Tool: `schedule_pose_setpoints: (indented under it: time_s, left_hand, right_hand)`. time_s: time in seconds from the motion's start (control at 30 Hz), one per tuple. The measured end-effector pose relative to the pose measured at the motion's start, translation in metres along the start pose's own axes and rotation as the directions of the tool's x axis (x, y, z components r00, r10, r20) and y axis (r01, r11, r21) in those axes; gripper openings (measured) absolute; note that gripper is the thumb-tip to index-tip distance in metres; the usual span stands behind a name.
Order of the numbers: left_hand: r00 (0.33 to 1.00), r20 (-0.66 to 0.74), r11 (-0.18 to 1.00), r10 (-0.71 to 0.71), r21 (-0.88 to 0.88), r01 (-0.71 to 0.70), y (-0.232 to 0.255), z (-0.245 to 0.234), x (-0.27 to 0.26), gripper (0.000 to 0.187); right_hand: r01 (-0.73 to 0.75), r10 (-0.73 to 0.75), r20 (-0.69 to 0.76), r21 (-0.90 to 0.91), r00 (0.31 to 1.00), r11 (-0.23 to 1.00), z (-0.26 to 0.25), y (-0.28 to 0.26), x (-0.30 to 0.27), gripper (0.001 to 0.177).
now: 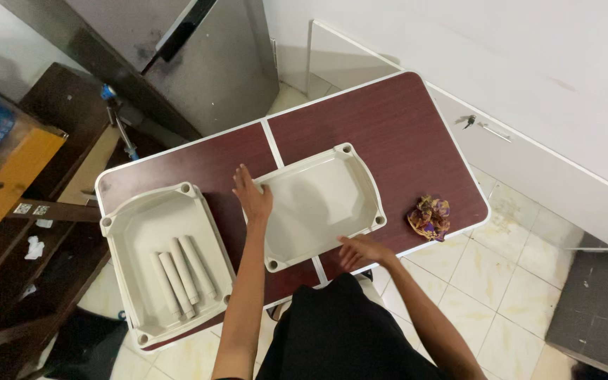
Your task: The person assembles a white plastic stool by inserting cylindrical legs into the seat base. They then wipe the seat surface with a patterned cloth.
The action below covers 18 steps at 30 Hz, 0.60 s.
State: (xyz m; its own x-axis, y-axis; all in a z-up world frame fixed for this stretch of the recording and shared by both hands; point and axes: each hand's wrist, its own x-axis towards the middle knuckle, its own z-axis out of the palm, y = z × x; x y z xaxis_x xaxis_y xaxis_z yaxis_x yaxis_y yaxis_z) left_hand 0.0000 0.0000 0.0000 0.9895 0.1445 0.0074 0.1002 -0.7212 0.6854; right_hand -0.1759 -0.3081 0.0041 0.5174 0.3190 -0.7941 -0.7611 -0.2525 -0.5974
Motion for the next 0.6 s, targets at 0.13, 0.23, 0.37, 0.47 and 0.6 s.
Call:
schedule_pose_setpoints:
  time_s: [0.13,0.23,0.37,0.47,0.6]
  left_hand:
    - [0.989,-0.139,0.989,-0.058,-0.145,0.037,-0.006,-0.043,-0.050,0.080]
    - [0.978,-0.189,0.994,-0.091,-0.069,0.079,-0.010,-0.049,-0.084,0.081]
    - [0.952,-0.097,0.957,-0.291,-0.036,0.289,-0.015,-0.035,-0.113,0.079]
    - [0.947,-0.044,0.943,-0.319,-0.111,0.313,-0.020,-0.024,-0.119,0.069]
    - [0.968,-0.190,0.963,-0.165,-0.243,0.117,-0.028,-0.012,-0.125,0.052]
  right_hand:
    - [0.207,-0.281,-0.452,-0.206,0.846,0.956,-0.079,-0.021,-0.051,0.061]
    - [0.089,-0.361,-0.841,-0.357,0.402,0.930,-0.122,-0.019,-0.073,0.056]
    - [-0.193,-0.293,-0.913,-0.354,0.284,0.915,-0.139,0.013,-0.069,0.079]
    - [-0.355,-0.027,-0.913,-0.186,0.408,0.916,-0.119,0.045,-0.060,0.093]
    - [-0.424,-0.128,-0.898,-0.319,0.421,0.848,-0.085,0.068,-0.050,0.082]
